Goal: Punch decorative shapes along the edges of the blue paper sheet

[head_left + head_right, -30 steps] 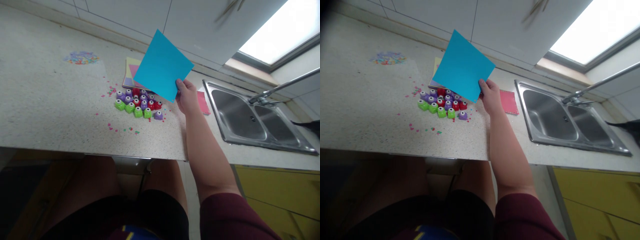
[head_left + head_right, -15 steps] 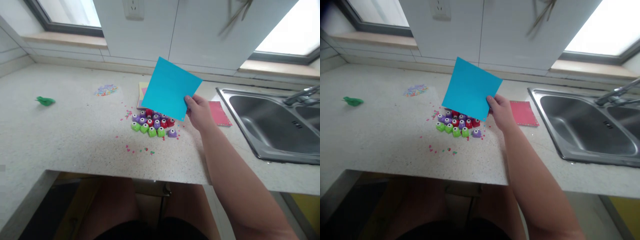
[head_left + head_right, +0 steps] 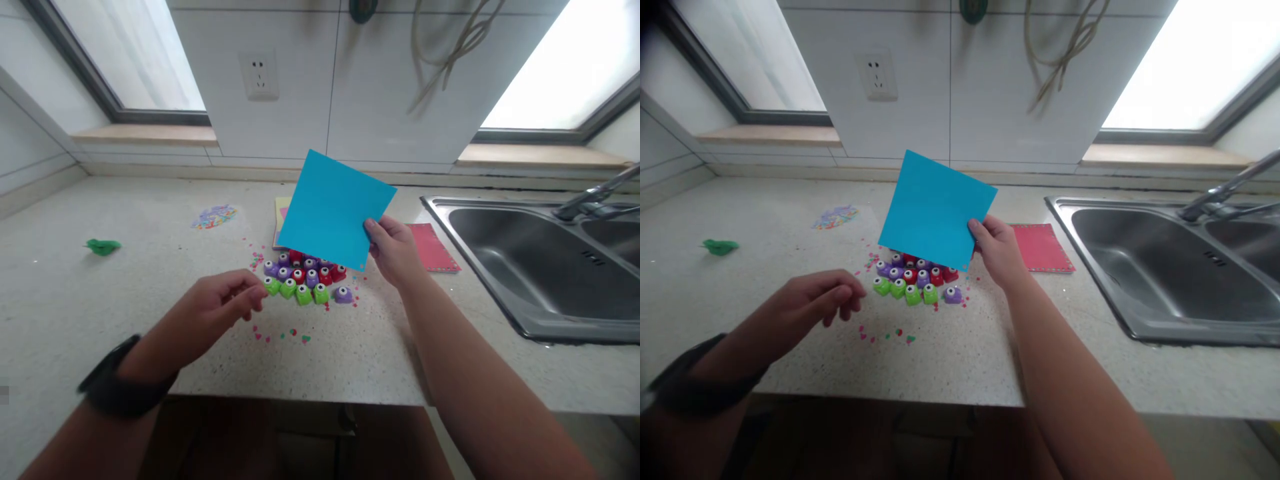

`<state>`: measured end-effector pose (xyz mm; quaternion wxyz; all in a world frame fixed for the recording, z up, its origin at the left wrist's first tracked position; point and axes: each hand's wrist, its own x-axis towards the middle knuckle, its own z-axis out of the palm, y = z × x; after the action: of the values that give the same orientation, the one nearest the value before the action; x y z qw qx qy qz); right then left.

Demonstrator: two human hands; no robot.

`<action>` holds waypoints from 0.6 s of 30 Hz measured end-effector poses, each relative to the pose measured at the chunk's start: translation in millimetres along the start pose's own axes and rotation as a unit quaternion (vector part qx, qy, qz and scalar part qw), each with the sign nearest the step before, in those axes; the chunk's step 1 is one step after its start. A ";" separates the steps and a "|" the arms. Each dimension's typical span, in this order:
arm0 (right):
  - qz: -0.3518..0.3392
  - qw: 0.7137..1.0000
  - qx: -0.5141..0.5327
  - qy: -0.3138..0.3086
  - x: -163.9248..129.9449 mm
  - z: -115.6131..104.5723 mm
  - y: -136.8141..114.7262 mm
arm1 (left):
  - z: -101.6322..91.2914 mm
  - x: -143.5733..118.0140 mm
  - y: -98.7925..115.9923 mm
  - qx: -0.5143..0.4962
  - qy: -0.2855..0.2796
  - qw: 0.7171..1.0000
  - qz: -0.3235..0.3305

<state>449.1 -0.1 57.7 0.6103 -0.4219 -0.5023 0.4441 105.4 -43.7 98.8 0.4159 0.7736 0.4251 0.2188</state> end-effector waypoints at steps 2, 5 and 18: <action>-0.007 1.000 0.008 0.000 -1.8 2.5 -2.4 | 12.4 38.6 -3.8 -0.104 0.008 0.994 -0.017; -0.020 1.000 0.010 0.005 -5.1 8.8 -6.2 | 31.4 75.5 -6.9 -0.201 -0.027 0.979 -0.006; -0.025 0.996 -0.023 -0.078 -24.8 39.3 -22.7 | 39.1 104.2 -16.2 -0.176 -0.082 0.981 0.006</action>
<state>410.5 -27.0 79.2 0.5699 -0.3874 -0.5688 0.4490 181.3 30.7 61.9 0.5776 0.7063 0.3397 0.2283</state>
